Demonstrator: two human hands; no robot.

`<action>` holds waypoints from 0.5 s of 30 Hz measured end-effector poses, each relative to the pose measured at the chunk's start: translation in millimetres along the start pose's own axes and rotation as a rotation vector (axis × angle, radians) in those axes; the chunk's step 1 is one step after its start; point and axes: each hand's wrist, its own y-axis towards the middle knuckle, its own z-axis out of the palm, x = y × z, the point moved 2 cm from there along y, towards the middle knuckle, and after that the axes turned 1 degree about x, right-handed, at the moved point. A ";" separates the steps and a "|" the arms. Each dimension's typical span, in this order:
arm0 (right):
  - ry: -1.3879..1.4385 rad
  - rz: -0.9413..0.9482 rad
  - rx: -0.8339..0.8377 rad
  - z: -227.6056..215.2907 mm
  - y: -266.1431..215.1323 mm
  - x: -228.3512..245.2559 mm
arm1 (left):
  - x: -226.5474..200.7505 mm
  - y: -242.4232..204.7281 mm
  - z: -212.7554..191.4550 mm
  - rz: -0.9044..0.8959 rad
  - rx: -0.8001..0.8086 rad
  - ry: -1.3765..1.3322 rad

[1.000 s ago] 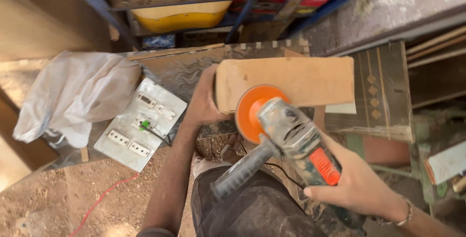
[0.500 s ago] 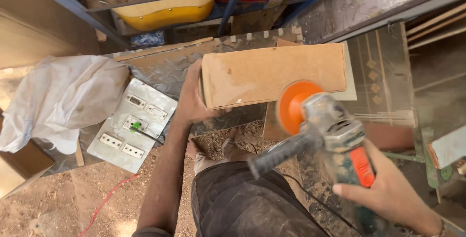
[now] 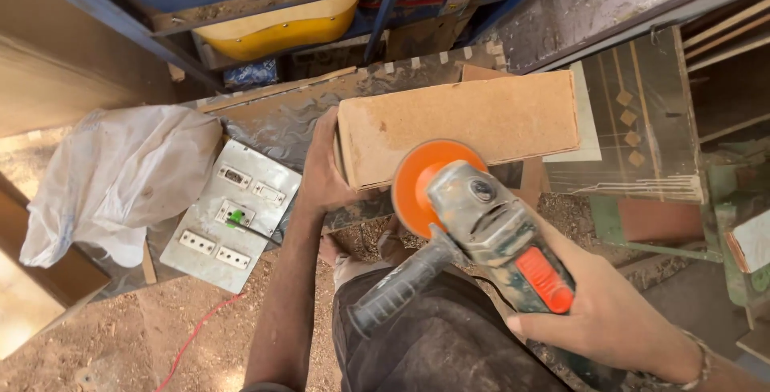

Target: Sand the edges and surfaces of a small wooden box using an angle grinder with a sanding disc.

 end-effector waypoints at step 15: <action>-0.005 0.260 -0.147 -28.2 -29.8 -47.2 | -3.0 2.2 9.7 0.010 0.002 -0.010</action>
